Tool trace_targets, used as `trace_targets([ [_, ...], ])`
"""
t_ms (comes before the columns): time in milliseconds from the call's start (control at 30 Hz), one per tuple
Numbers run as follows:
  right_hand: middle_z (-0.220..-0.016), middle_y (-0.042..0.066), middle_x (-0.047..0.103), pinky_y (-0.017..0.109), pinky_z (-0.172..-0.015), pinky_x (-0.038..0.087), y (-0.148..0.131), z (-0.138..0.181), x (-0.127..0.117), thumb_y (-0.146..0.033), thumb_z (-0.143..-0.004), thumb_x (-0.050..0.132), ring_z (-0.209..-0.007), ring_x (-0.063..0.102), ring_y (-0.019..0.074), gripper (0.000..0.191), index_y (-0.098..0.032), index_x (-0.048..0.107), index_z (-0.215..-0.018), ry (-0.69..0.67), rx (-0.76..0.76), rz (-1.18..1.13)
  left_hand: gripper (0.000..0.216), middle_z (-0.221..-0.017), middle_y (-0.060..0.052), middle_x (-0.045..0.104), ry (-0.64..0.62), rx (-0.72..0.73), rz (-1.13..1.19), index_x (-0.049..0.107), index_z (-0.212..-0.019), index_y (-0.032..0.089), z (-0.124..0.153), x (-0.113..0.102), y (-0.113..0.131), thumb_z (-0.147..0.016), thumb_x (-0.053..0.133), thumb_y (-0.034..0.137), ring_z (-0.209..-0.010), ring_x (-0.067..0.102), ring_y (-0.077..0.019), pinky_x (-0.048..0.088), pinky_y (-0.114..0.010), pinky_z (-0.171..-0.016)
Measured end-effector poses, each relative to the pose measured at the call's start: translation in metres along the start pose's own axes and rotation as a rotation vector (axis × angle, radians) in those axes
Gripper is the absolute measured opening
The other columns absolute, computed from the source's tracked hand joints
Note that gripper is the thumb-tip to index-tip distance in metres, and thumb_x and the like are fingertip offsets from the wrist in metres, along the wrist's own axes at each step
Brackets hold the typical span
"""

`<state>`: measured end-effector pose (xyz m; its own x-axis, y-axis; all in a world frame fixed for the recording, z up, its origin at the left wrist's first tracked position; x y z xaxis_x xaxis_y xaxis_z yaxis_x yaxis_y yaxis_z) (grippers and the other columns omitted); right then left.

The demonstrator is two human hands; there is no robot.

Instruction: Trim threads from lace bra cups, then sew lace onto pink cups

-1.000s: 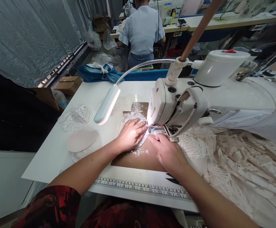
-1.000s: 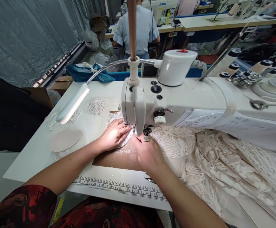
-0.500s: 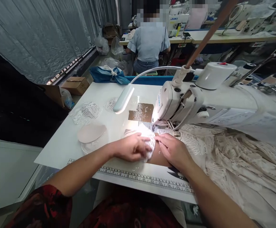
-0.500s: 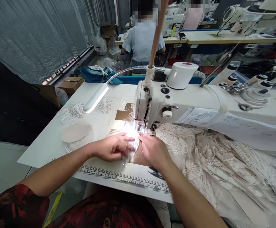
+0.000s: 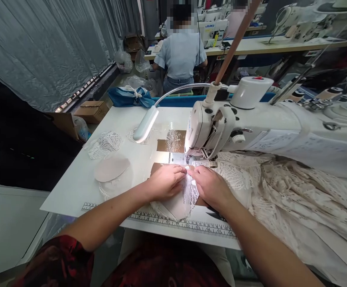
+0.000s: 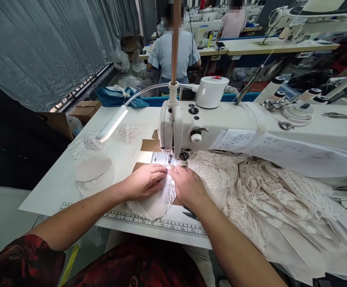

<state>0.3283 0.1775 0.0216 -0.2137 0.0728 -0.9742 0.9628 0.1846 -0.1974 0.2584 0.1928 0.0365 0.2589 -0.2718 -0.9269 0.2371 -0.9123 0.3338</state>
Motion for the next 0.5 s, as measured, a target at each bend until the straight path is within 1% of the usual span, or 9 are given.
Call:
trace_targets([
  [67,-0.089,0.008,0.064,0.03,-0.068,0.043,0.0,0.0,0.002,-0.003,-0.082,0.043,-0.08,0.057,0.0214,0.044,-0.018,0.064,-0.118,-0.016,0.006,0.052,0.035,-0.123,-0.016,0.061,-0.023,-0.023,-0.03,0.06,-0.113,0.008,0.0,0.0,-0.002,-0.08,0.054,0.02,-0.115,0.056,-0.0273,0.049,-0.042,-0.097],
  [167,-0.086,0.008,0.063,0.029,-0.067,0.04,0.0,-0.001,0.003,-0.001,-0.081,0.045,-0.078,0.055,0.0206,0.044,-0.018,0.065,-0.116,-0.022,0.019,0.078,0.044,-0.128,-0.017,0.058,-0.039,-0.024,-0.08,0.056,-0.122,0.008,-0.001,-0.001,-0.005,-0.08,0.054,0.02,-0.117,0.054,-0.0284,0.049,-0.043,-0.097],
  [333,-0.083,0.007,0.064,0.03,-0.06,0.034,0.003,-0.006,0.0,-0.003,-0.083,0.045,-0.068,0.053,0.0192,0.041,-0.02,0.065,-0.115,-0.011,0.064,0.121,0.047,-0.132,-0.017,0.056,-0.059,0.035,-0.107,0.056,-0.125,0.005,-0.005,0.0,-0.018,-0.081,0.05,0.019,-0.119,0.053,-0.0287,0.047,-0.042,-0.1],
  [500,-0.081,0.006,0.064,0.029,-0.055,0.029,0.001,-0.012,-0.004,-0.008,-0.087,0.044,-0.062,0.05,0.0173,0.034,-0.02,0.066,-0.11,0.005,0.085,0.124,0.049,-0.136,-0.015,0.053,-0.096,0.11,-0.085,0.054,-0.129,0.008,-0.011,0.001,-0.035,-0.081,0.049,0.017,-0.125,0.05,-0.0251,0.042,-0.04,-0.107],
])
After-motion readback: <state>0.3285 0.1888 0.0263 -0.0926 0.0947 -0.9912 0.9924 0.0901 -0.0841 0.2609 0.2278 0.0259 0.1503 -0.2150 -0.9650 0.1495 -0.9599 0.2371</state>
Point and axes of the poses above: each hand's wrist, its own z-axis away from the middle knuckle, its own x-axis out of the palm, y = z × x, the point moved 10 cm from there along -z, towards the middle knuckle
